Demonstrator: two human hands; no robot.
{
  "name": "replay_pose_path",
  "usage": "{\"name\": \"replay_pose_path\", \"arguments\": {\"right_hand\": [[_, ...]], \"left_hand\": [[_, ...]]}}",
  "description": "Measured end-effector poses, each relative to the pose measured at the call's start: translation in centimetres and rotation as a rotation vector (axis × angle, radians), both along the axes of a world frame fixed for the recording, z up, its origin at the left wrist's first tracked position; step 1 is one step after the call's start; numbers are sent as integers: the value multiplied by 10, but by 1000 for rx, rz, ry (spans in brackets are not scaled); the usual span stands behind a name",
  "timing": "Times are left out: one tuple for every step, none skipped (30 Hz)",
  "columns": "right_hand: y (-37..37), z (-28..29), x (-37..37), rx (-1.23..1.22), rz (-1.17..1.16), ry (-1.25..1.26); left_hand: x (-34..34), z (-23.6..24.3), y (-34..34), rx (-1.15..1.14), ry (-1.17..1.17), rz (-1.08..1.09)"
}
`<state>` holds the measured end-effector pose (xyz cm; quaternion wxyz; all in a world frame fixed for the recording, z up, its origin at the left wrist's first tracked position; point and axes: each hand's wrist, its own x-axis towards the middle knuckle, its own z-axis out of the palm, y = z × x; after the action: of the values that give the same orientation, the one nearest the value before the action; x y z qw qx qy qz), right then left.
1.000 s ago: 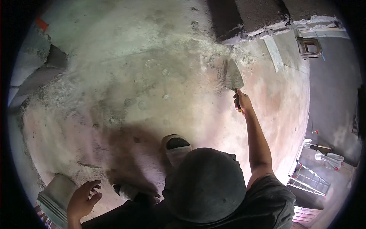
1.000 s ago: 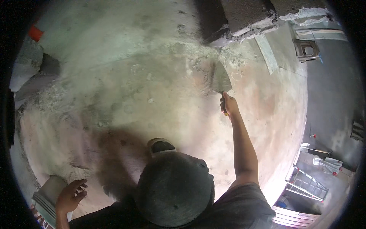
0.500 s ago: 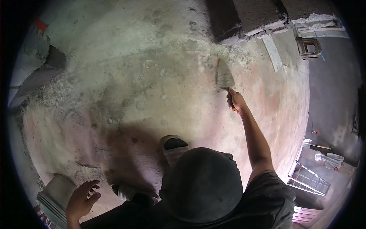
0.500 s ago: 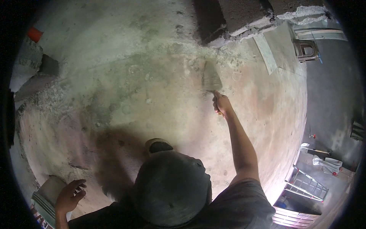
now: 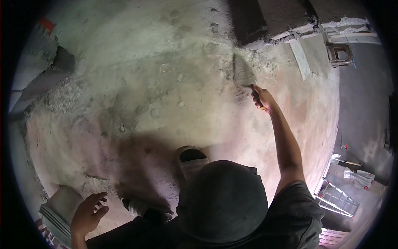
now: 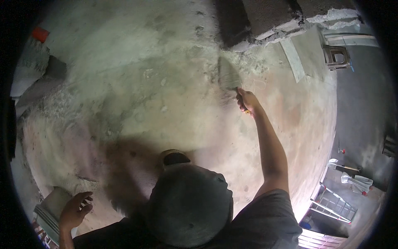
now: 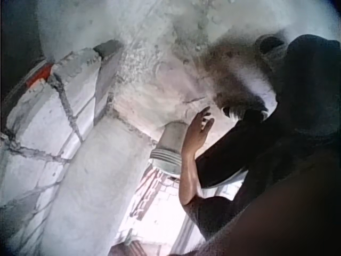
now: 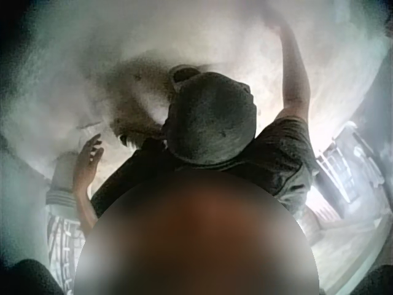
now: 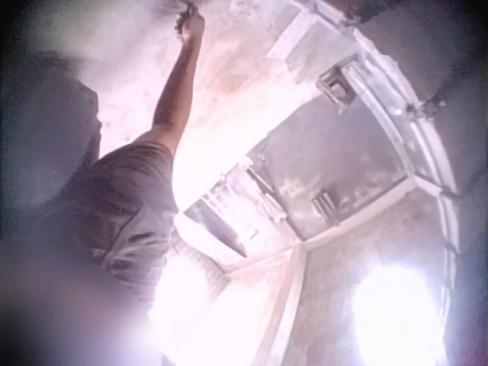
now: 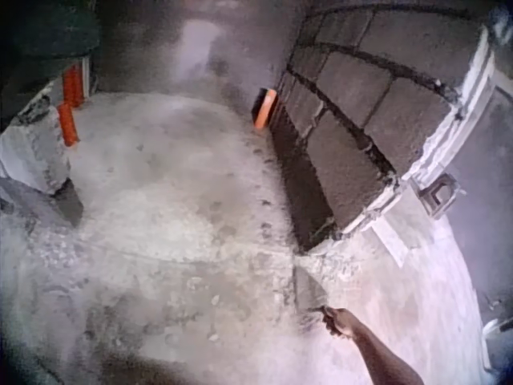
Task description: Spread mortar on a concrete floor using a trowel.
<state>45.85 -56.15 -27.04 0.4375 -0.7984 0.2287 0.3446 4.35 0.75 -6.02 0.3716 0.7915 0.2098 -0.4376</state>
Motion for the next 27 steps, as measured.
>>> {"name": "replay_pose_path", "arguments": {"right_hand": [[-5,0,2,4,-61,-48],[-7,-1,6,-35,-121,-83],[-11,-3,4,-38,-123,-88],[-3,-5,-1,-80,-57,-81],[7,-4,-9,-122,7,-71],[16,1,-13,-37,17,-3],[23,6,-19,6,68,54],[25,10,-21,-20,77,59],[27,11,-21,-46,87,63],[20,10,-19,-1,17,1],[6,9,-16,38,-55,-58],[-10,-3,-7,44,-53,-132],[-4,-6,2,-24,-82,-115],[-1,-7,0,-55,-37,-101],[0,-8,-4,-87,8,-88],[17,-2,-11,-58,36,-25],[28,6,-20,-33,59,34],[30,5,-25,-49,115,31],[32,7,-24,-47,118,31],[34,11,-21,-80,85,-11],[34,13,-17,-113,53,-52],[22,5,-10,-50,28,-154],[20,1,1,-94,49,-257],[18,-4,9,-113,61,-310],[18,-6,17,-130,75,-365],[21,-13,20,-130,74,-365],[26,-23,20,-96,84,-296]], "left_hand": [[3,0,-1,-1,4,13],[5,0,-1,-2,8,26],[8,0,-1,-6,4,23],[11,1,-2,-17,15,11],[11,2,-3,-28,28,-3],[9,1,-2,-28,31,-4],[7,-1,0,-19,23,-13],[6,-2,0,-10,16,-21],[6,-3,1,-6,16,-18],[9,-5,1,-4,7,-7],[10,-6,0,-7,0,2],[11,-6,-1,-14,0,-5],[14,-6,-2,-31,-8,-5],[15,-6,-2,-48,-16,-4],[17,-7,-2,-48,-17,-5],[14,-5,-2,-34,8,-11],[14,-4,-1,-24,27,-23],[11,-4,0,-24,29,-20],[8,-4,1,-21,30,-17],[6,-5,2,-18,31,-12],[7,-5,1,-14,33,-7],[9,-5,-1,-25,22,3],[12,-5,-1,-29,9,16],[13,-4,-2,-29,12,14],[15,-4,-2,-27,29,11],[16,-4,-2,-26,45,7],[15,-5,-2,-25,45,6]]}}
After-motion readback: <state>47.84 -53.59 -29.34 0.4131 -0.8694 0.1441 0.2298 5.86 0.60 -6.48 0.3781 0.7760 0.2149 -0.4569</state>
